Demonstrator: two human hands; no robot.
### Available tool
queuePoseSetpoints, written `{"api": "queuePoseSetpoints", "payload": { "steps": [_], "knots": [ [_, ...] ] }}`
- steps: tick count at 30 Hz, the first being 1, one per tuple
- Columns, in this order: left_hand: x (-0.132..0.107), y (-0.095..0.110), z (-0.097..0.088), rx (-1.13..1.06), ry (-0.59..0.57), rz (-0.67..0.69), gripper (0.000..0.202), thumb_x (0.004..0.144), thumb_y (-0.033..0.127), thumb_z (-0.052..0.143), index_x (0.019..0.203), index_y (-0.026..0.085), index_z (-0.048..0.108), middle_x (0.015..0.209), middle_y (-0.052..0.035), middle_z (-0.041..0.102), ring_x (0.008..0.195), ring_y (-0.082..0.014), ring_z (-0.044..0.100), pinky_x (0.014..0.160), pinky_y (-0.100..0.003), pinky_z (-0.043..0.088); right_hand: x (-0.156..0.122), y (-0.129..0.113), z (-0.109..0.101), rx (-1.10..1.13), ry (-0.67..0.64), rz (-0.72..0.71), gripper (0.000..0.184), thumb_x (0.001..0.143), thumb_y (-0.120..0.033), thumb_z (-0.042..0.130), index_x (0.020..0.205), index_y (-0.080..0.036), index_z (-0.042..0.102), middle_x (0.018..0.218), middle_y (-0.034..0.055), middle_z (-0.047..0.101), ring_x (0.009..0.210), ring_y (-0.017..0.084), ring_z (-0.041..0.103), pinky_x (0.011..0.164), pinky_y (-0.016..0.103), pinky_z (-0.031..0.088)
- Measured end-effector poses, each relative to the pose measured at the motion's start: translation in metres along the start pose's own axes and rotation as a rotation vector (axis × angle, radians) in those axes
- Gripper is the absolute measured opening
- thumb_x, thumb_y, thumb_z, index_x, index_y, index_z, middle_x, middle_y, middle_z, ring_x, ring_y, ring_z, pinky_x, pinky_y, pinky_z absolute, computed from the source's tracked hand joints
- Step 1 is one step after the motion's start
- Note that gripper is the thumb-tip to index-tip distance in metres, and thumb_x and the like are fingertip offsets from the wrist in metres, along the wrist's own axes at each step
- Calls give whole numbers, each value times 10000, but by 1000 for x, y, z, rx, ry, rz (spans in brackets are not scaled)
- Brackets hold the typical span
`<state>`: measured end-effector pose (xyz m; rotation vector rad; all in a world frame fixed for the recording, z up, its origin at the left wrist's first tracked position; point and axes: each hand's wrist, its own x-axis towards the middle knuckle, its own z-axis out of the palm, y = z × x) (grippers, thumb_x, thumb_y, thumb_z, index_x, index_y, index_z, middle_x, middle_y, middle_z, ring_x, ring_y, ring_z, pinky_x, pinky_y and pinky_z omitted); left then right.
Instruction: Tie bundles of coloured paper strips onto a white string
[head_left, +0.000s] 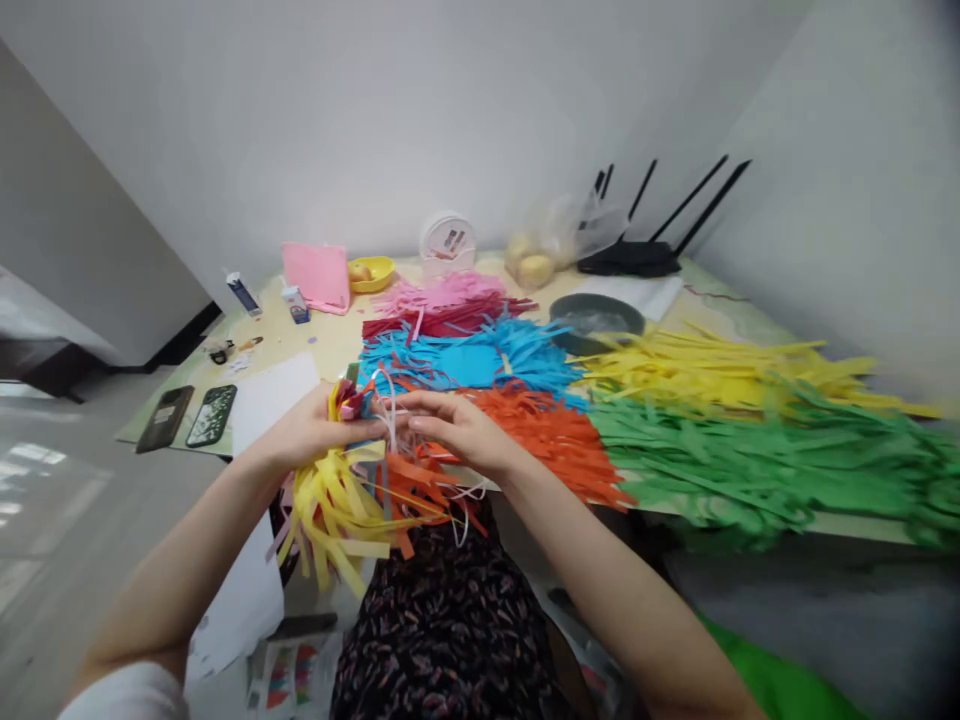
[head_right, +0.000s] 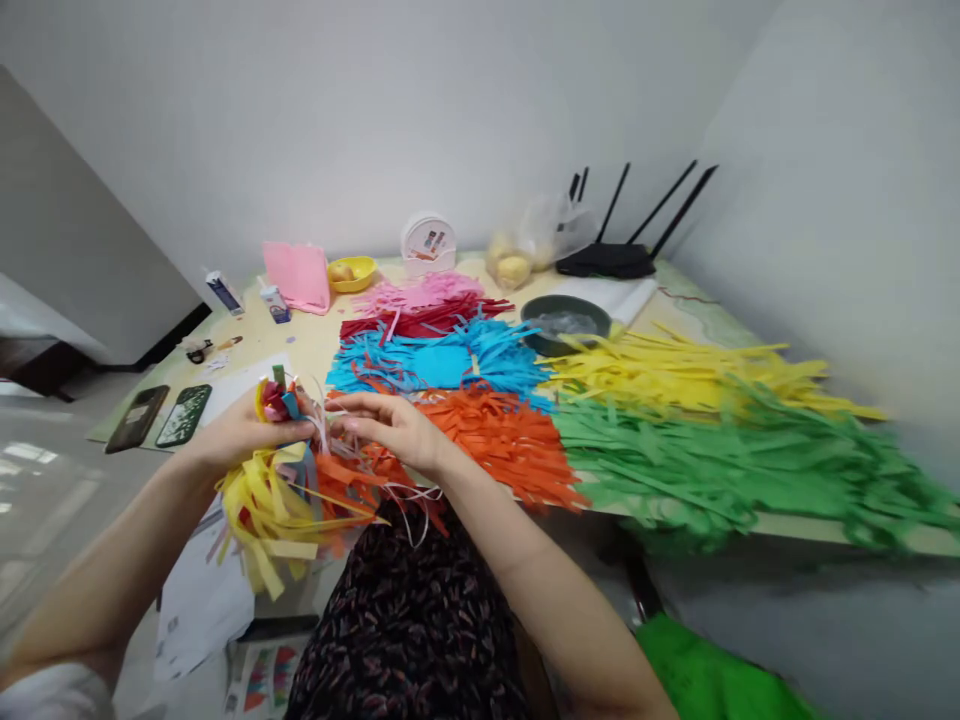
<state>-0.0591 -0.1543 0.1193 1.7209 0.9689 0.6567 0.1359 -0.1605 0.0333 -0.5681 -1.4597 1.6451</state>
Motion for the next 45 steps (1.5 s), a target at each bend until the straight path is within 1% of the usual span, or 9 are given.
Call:
{"api": "queuePoseSetpoints", "payload": {
  "steps": [4,10,21,25,28,33,37,40,45],
  "knots": [
    [-9,-17,-1,-81,83,-8,227,689,341,778,712,141,673,707,-33,670,703,-176,631,728,-289,507,-2,0,6,32,-86,115,499,741,-450,757,1140,-184,619,951,17,659,854,147,597,792,276,449],
    [-16,-47,-7,-225,71,74,287,735,421,744,685,150,661,721,-55,681,715,-187,628,741,-314,502,-7,-21,-16,-273,-334,275,391,744,-499,728,742,-122,624,657,-46,500,609,90,422,573,219,332],
    [-13,-64,-5,-118,275,25,342,732,455,711,701,153,555,684,-6,582,680,-148,541,681,-271,431,-29,-40,-48,-561,-339,375,495,860,-648,503,823,-156,546,671,-42,424,573,92,374,528,222,297],
    [-7,-65,-13,151,335,5,285,796,431,615,732,168,527,702,6,545,690,-148,516,681,-266,414,-37,-58,-45,-849,-327,325,436,928,-544,418,713,-176,512,662,-13,465,599,120,425,562,243,322],
    [3,-64,-10,627,333,-13,159,827,327,543,792,172,530,757,-40,580,732,-199,551,738,-326,436,-38,-79,-16,-1243,-225,218,304,969,-345,379,786,-182,560,700,35,580,619,155,514,578,261,324],
    [17,-51,35,975,74,80,95,790,174,506,875,167,548,876,-120,633,827,-252,595,803,-377,471,-3,-102,27,-1656,-193,-28,225,973,-303,423,945,-178,608,693,68,644,606,185,561,537,277,232],
    [10,-46,59,723,-94,234,207,724,132,519,915,170,590,908,-85,654,883,-235,607,848,-344,484,25,-74,-7,-1522,-42,-58,234,993,-303,403,945,-181,597,756,51,658,654,167,570,577,248,275],
    [2,-54,48,350,65,208,287,740,154,506,1012,158,601,960,-57,659,907,-216,610,852,-325,487,17,-32,-31,-1381,-41,19,300,1018,-279,347,870,-166,582,773,57,660,692,159,585,627,237,347],
    [-7,-75,36,354,306,-83,232,782,200,493,986,138,585,864,-52,646,800,-211,607,742,-317,488,-21,-5,5,-1617,-309,22,199,957,-137,417,962,-149,615,862,114,689,790,219,632,628,278,417]
  ]
}}
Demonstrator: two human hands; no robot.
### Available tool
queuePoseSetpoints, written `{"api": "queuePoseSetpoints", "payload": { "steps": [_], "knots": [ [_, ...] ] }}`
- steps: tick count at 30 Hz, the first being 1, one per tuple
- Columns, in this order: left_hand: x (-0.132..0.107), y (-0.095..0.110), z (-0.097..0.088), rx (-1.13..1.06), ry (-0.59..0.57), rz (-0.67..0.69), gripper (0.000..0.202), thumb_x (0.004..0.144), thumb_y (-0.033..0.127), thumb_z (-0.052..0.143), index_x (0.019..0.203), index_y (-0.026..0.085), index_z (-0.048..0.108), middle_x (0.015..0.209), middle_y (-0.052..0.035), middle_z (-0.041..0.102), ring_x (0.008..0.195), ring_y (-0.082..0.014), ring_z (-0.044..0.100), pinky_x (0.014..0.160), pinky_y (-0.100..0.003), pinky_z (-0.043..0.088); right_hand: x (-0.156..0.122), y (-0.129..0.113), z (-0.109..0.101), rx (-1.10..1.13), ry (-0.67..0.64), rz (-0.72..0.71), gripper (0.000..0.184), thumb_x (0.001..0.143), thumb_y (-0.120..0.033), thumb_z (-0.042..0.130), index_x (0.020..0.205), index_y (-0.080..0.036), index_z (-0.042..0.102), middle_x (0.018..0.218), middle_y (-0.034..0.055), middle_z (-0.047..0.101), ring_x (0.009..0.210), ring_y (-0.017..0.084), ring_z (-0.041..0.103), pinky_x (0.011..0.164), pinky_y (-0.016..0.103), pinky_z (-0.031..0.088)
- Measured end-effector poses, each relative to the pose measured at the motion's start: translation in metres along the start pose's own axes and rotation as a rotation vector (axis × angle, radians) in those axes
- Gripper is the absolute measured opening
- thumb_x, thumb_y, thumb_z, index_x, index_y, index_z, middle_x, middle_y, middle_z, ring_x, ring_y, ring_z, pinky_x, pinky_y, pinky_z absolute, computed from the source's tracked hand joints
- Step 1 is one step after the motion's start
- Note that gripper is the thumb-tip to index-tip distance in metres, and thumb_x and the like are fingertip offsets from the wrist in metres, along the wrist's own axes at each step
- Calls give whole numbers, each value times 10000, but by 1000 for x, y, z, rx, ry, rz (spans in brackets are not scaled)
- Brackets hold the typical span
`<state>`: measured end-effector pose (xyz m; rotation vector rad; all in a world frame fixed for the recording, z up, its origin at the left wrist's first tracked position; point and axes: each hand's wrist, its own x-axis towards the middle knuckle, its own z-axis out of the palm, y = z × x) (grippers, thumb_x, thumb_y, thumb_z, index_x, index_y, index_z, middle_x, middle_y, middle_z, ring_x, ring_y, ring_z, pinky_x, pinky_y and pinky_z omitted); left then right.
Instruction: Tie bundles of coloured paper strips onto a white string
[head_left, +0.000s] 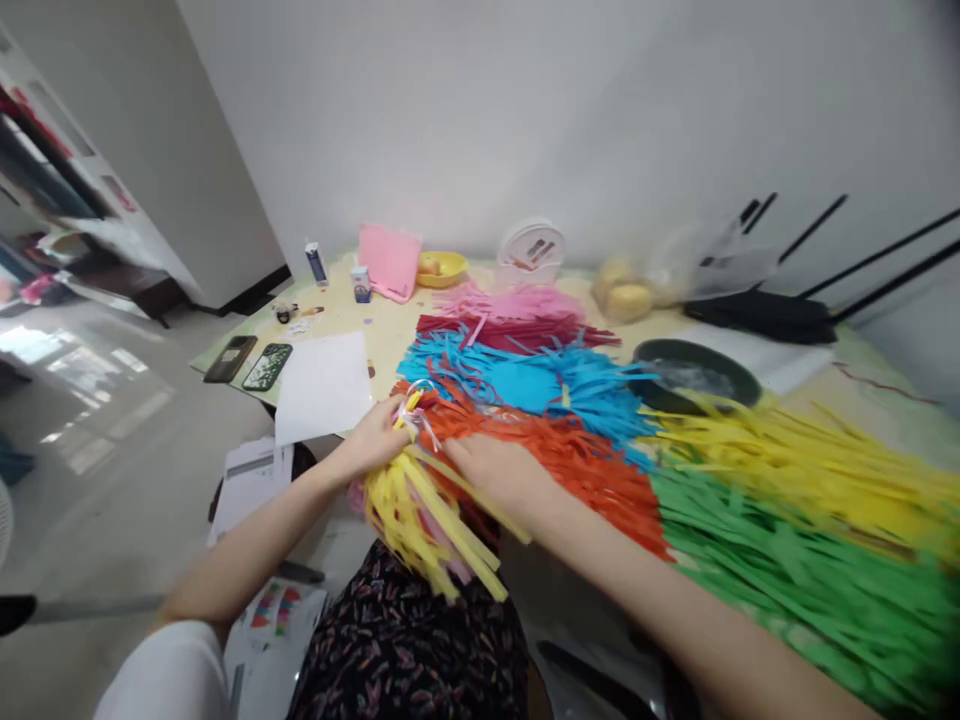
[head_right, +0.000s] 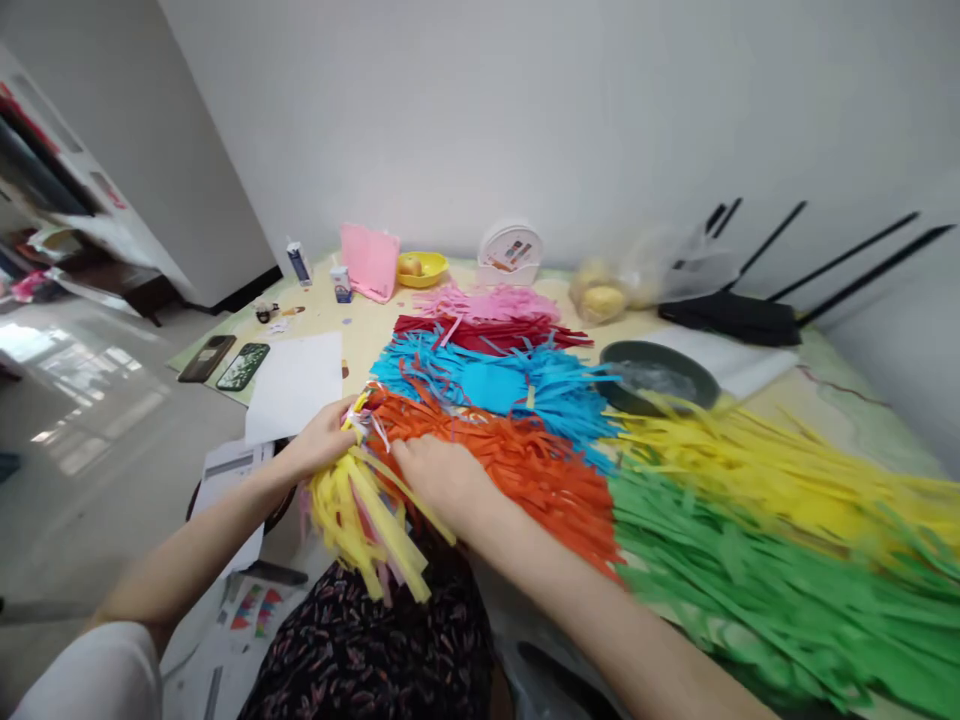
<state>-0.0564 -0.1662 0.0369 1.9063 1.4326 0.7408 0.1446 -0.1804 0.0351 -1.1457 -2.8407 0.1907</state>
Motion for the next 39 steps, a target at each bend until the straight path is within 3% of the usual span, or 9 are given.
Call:
{"api": "queuePoseSetpoints", "payload": {
  "steps": [3,6,8,10,14,20,26,31,39],
  "knots": [
    [-10,3,13,316,-36,-9,157,777,162,493,918,157,562,870,-87,643,817,-232,604,782,-359,485,1,-15,-24,-36,12,-208,216,903,-53,444,987,-123,631,960,159,681,871,242,629,685,304,461],
    [-25,14,24,367,-200,109,134,744,132,515,869,152,558,895,-116,646,849,-245,603,829,-382,482,17,3,-44,212,69,-290,167,898,-92,479,898,-137,640,895,118,684,828,215,623,722,304,465],
    [-34,20,27,138,-208,157,178,750,156,537,924,144,576,929,-101,650,848,-229,600,816,-356,485,26,18,-41,522,127,-271,144,916,-182,501,862,-154,632,837,75,682,781,188,620,717,289,464],
    [-41,22,29,-218,-73,112,246,765,220,582,999,146,590,948,-71,654,842,-206,599,786,-314,485,30,23,-24,868,201,-199,179,931,-297,512,886,-163,622,844,57,682,772,175,626,701,275,473],
    [-44,12,37,-820,217,-127,363,689,336,711,981,138,623,818,-33,670,689,-149,589,637,-239,455,24,-4,23,1240,431,18,240,934,-384,513,974,-181,634,943,63,695,868,187,655,775,298,513],
    [-44,-18,45,-1110,519,-263,402,567,310,808,904,132,682,781,-27,722,676,-148,640,644,-231,485,20,-62,69,911,685,34,432,882,-350,543,1289,-214,596,1309,98,617,1219,256,563,1043,414,455],
    [-69,-33,32,-1226,487,-295,375,578,242,800,928,134,721,851,-67,753,835,-210,700,755,-289,536,31,-97,107,711,724,-13,594,919,-271,478,1500,-215,369,1473,109,478,1361,265,440,1113,495,394],
    [-95,-34,19,-1374,398,-202,439,640,247,738,1060,134,673,1004,-92,734,988,-239,686,866,-311,531,42,-104,113,763,744,-117,535,949,-319,463,1473,-214,423,1452,119,504,1324,268,485,1080,473,440],
    [-81,-53,21,-1222,679,-230,483,611,493,833,849,108,664,768,-63,723,727,-167,682,677,-242,511,49,-113,118,523,835,-155,538,991,-231,414,1522,-249,327,1438,125,513,1311,265,499,1018,456,488]
  ]
}}
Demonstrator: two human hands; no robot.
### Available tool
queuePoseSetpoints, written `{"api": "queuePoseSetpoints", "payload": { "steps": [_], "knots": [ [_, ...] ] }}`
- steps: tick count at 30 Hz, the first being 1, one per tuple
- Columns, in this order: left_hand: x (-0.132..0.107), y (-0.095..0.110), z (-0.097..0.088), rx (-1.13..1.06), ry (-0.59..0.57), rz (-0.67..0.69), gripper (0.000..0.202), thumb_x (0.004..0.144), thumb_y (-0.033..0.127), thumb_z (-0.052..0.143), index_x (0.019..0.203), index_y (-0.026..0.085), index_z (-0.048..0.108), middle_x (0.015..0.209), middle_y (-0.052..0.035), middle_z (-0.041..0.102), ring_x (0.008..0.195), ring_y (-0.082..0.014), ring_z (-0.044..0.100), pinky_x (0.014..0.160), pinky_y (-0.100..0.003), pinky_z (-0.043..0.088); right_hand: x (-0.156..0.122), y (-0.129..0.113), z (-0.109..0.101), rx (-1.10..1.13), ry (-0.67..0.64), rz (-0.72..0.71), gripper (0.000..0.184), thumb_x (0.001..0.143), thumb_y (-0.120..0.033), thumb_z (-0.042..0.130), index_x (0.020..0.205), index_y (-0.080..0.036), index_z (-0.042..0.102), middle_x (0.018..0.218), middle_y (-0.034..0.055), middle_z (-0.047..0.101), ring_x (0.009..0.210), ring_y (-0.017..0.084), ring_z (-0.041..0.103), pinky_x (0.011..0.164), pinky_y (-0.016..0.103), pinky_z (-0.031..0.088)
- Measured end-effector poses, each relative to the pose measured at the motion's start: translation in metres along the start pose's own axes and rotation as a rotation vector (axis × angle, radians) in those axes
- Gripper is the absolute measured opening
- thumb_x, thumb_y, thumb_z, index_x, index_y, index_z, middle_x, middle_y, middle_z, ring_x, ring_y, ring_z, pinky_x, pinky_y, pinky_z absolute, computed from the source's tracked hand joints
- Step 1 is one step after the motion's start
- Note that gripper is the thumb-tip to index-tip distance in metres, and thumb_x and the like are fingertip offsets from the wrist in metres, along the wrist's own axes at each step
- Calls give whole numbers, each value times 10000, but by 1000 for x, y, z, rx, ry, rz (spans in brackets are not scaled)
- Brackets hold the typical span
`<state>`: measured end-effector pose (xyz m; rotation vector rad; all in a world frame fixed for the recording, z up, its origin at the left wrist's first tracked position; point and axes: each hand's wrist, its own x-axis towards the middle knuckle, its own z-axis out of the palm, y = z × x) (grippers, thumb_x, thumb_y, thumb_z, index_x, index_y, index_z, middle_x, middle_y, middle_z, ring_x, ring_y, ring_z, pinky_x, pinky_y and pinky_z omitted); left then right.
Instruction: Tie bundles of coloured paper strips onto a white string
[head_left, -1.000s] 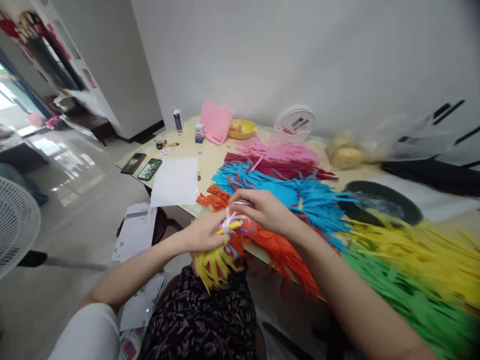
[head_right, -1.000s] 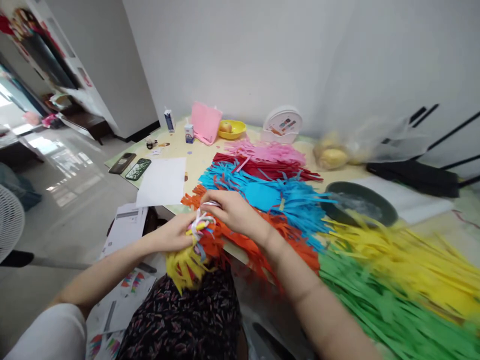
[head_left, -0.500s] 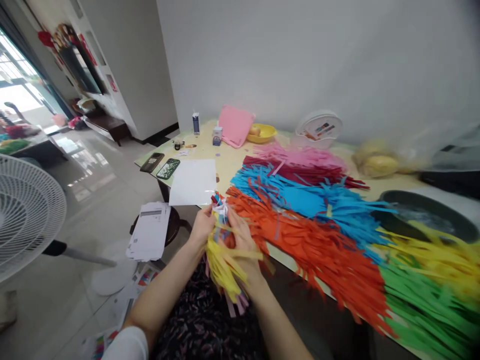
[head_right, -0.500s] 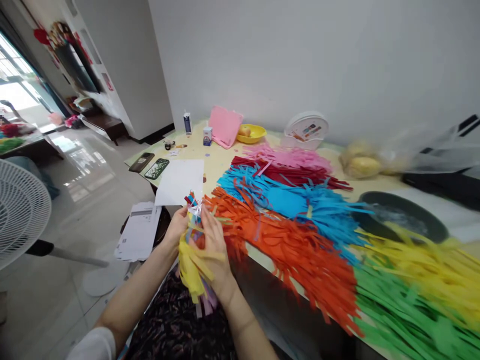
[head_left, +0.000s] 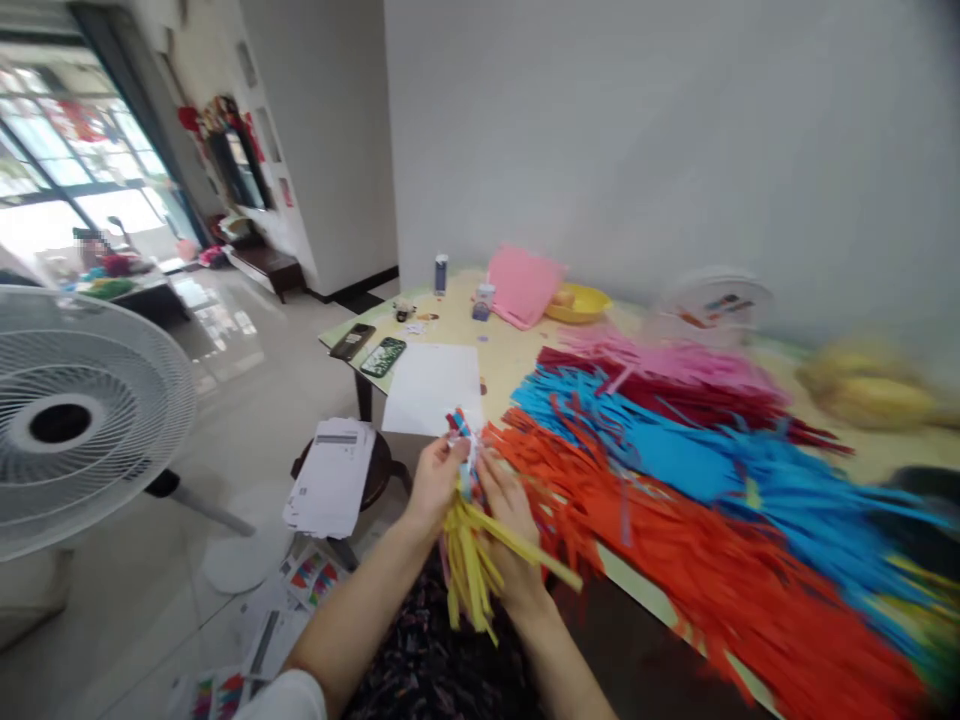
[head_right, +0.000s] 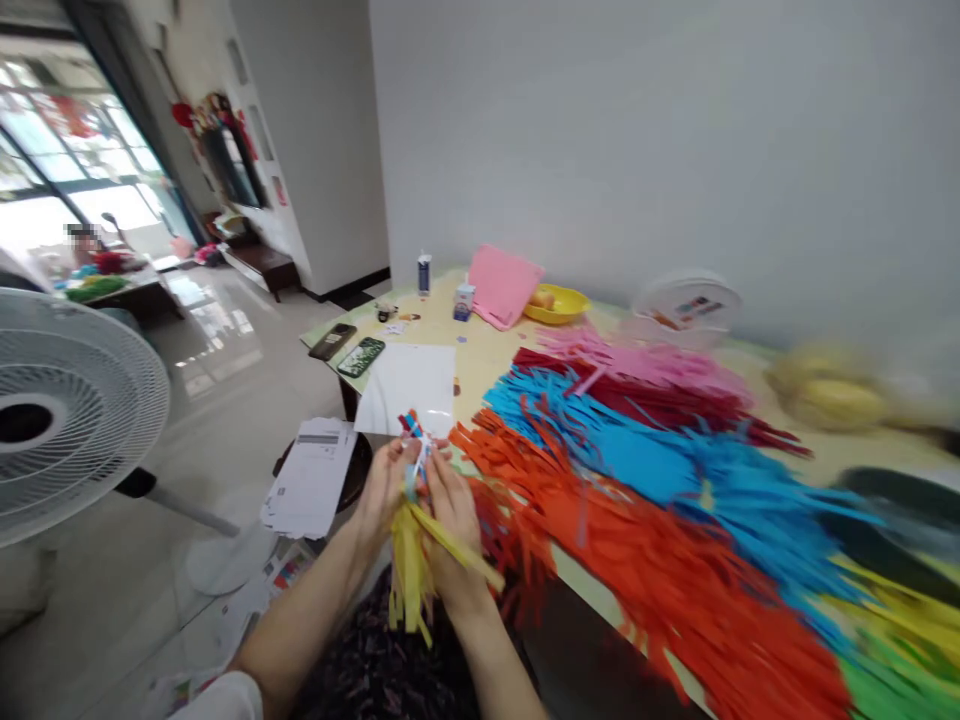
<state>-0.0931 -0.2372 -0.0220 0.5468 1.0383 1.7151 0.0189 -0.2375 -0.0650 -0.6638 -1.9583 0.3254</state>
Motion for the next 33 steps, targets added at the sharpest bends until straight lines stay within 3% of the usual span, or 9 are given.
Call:
{"api": "queuePoseSetpoints", "payload": {
  "steps": [4,7,13,16,20,23,28,31,33],
  "knots": [
    [12,-9,2,-39,67,48,504,571,551,828,693,93,656,582,-27,649,543,-116,610,544,-212,446,-7,4,3,9,50,-89,549,987,-232,444,1524,-234,327,1447,115,501,1315,272,488,1038,431,462],
    [20,-11,1,-74,111,67,497,567,547,829,665,95,644,536,-15,622,467,-97,564,512,-214,432,-9,10,5,-8,-4,-124,573,987,-230,436,1540,-213,290,1469,128,474,1321,295,473,1043,451,436],
    [44,-2,-16,-207,130,1,528,559,526,839,793,96,641,597,-76,676,614,-234,693,626,-318,528,2,35,25,-139,-64,-254,640,955,-258,446,1558,-228,236,1340,118,594,1330,343,434,994,508,432],
    [52,5,-22,-312,85,-48,560,534,452,869,911,126,614,711,-95,713,752,-283,720,711,-373,541,10,45,32,-46,-141,-204,609,967,-270,407,1553,-237,243,1391,112,554,1254,301,530,972,467,471],
    [46,14,-18,-229,54,26,534,597,394,868,998,128,635,923,-103,727,837,-220,704,798,-315,510,15,54,35,28,-110,-81,570,967,-307,433,1522,-237,323,1389,104,559,1215,282,570,972,433,490],
    [41,13,-13,-137,85,83,484,589,337,875,975,127,674,913,-76,724,820,-188,685,805,-281,495,15,57,40,47,-54,-103,562,961,-287,441,1514,-253,343,1362,102,578,1189,294,585,963,457,498],
    [49,7,-7,-128,195,171,334,589,308,845,819,123,690,783,-59,725,730,-180,681,744,-277,514,5,47,41,27,-140,-88,610,960,-277,437,1544,-266,262,1439,130,498,1267,335,524,947,528,510],
    [58,7,-1,-156,196,129,338,595,311,840,826,123,680,812,-68,735,745,-188,692,752,-288,528,6,42,31,1,-182,-87,573,951,-235,450,1510,-293,340,1419,110,520,1278,312,517,930,498,530],
    [62,11,1,-143,129,80,411,611,335,840,932,131,684,918,-89,743,833,-209,700,810,-310,530,20,45,24,4,-182,-67,534,940,-192,458,1463,-295,423,1396,94,545,1276,279,520,955,464,524]
  ]
}}
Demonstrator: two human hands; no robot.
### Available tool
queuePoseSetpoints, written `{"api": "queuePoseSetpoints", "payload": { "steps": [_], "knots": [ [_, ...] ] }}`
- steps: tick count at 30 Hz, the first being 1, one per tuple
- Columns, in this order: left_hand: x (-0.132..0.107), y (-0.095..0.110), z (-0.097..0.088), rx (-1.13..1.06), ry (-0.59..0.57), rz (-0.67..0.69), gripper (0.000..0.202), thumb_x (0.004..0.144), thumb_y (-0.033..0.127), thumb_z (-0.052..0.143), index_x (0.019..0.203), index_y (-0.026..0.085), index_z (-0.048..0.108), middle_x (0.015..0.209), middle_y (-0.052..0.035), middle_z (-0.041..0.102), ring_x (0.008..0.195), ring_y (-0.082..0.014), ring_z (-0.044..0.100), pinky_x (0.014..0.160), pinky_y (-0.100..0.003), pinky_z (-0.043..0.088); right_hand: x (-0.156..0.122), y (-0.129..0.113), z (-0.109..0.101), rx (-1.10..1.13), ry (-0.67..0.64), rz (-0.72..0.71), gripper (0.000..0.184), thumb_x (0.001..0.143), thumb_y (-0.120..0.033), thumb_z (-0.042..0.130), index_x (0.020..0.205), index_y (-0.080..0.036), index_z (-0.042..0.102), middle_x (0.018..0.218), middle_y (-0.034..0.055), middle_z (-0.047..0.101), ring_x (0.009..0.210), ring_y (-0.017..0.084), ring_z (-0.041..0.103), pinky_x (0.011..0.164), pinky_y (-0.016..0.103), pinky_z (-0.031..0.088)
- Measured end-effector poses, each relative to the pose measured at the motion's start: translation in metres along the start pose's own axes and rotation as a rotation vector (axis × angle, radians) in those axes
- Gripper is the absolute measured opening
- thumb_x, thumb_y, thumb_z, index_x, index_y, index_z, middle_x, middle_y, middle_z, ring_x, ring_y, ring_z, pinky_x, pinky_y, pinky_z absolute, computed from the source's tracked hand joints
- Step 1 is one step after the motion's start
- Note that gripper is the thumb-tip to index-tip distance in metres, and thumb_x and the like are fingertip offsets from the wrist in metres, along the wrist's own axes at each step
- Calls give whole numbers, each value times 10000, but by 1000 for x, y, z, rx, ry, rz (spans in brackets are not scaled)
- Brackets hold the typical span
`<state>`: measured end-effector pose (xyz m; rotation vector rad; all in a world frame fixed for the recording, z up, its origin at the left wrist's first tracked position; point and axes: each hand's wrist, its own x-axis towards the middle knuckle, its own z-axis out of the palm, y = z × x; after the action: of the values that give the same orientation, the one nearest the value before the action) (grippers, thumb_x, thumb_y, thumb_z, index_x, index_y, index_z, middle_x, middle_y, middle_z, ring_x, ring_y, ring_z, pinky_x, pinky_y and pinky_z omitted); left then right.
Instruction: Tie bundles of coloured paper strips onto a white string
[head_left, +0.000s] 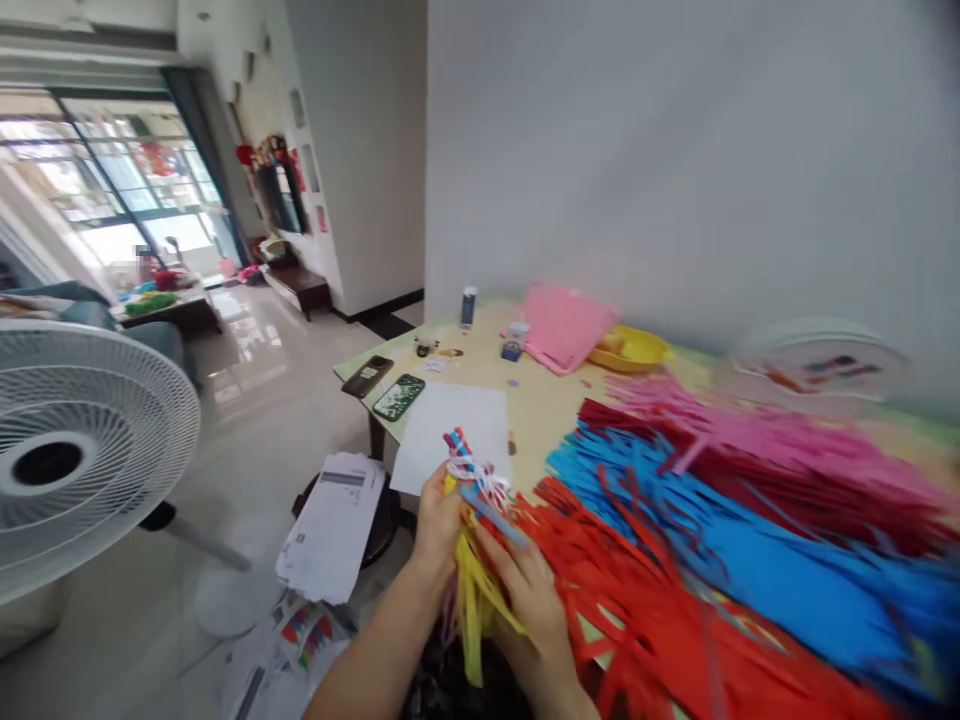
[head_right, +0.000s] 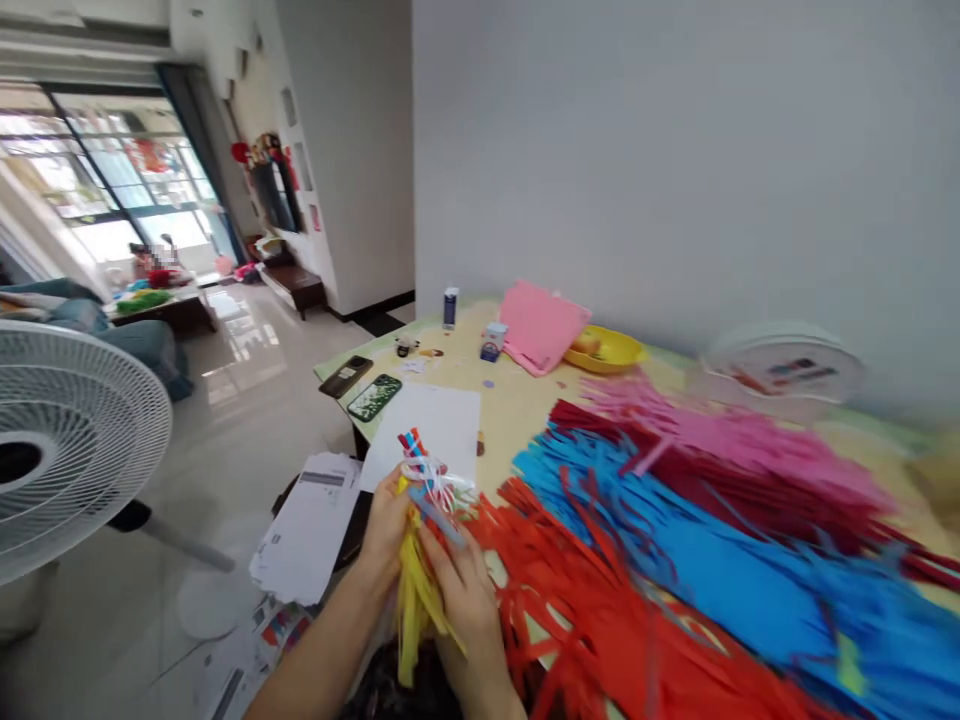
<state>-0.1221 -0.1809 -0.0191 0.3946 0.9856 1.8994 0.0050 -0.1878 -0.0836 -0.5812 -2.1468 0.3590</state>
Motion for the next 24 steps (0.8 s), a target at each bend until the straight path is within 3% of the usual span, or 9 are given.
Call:
{"api": "queuePoseSetpoints", "payload": {
  "steps": [3,6,9,12,15,18,21,24],
  "knots": [
    [5,9,-5,35,-99,-57,574,685,432,796,1176,185,629,1138,-114,704,1021,-235,670,910,-349,504,38,26,-15,-12,63,111,502,914,-111,422,1388,-246,518,1395,99,546,1281,231,514,1030,435,477],
    [9,13,-34,242,-45,23,543,803,490,675,1248,193,585,1266,-136,640,1152,-232,610,968,-350,469,83,70,-21,-165,89,264,515,857,-66,401,1337,-152,568,1311,135,604,1242,227,535,1058,434,442],
    [13,10,-94,689,124,132,454,927,454,475,1279,176,543,1313,-144,605,1186,-216,596,967,-341,473,104,109,-14,-266,-28,359,477,814,-41,415,1234,-79,638,1289,196,607,1213,257,550,1022,442,452],
    [10,6,-174,1071,342,88,361,915,333,478,1209,155,584,1291,-136,617,1207,-219,578,1006,-342,448,99,126,-8,-263,-140,373,366,820,-92,493,1122,-57,698,1235,272,614,1159,348,569,956,549,450],
    [-4,3,-249,1266,570,-49,331,840,227,560,1145,111,614,1310,-187,588,1292,-295,494,1095,-434,354,90,122,-17,-363,-153,347,334,892,-271,552,1145,-118,708,1351,273,539,1223,411,504,940,612,416],
    [-15,-4,-303,1440,764,-200,509,788,229,636,1266,86,530,1465,-243,422,1412,-368,312,1140,-531,231,91,99,-37,-503,-14,283,426,921,-414,550,1184,-112,697,1373,266,527,1249,430,484,928,574,435],
    [-16,-17,-333,1563,842,-337,739,729,263,715,1383,110,407,1510,-238,356,1427,-381,267,1129,-563,216,94,59,-53,-475,147,154,456,951,-416,500,1218,-83,661,1365,254,537,1259,392,495,990,552,420],
    [-11,-26,-347,1659,869,-429,867,683,274,758,1429,145,336,1487,-220,386,1378,-374,342,1095,-571,264,88,18,-55,-338,184,40,394,964,-386,478,1206,-122,644,1345,207,559,1234,355,523,1013,554,418]
  ]
}}
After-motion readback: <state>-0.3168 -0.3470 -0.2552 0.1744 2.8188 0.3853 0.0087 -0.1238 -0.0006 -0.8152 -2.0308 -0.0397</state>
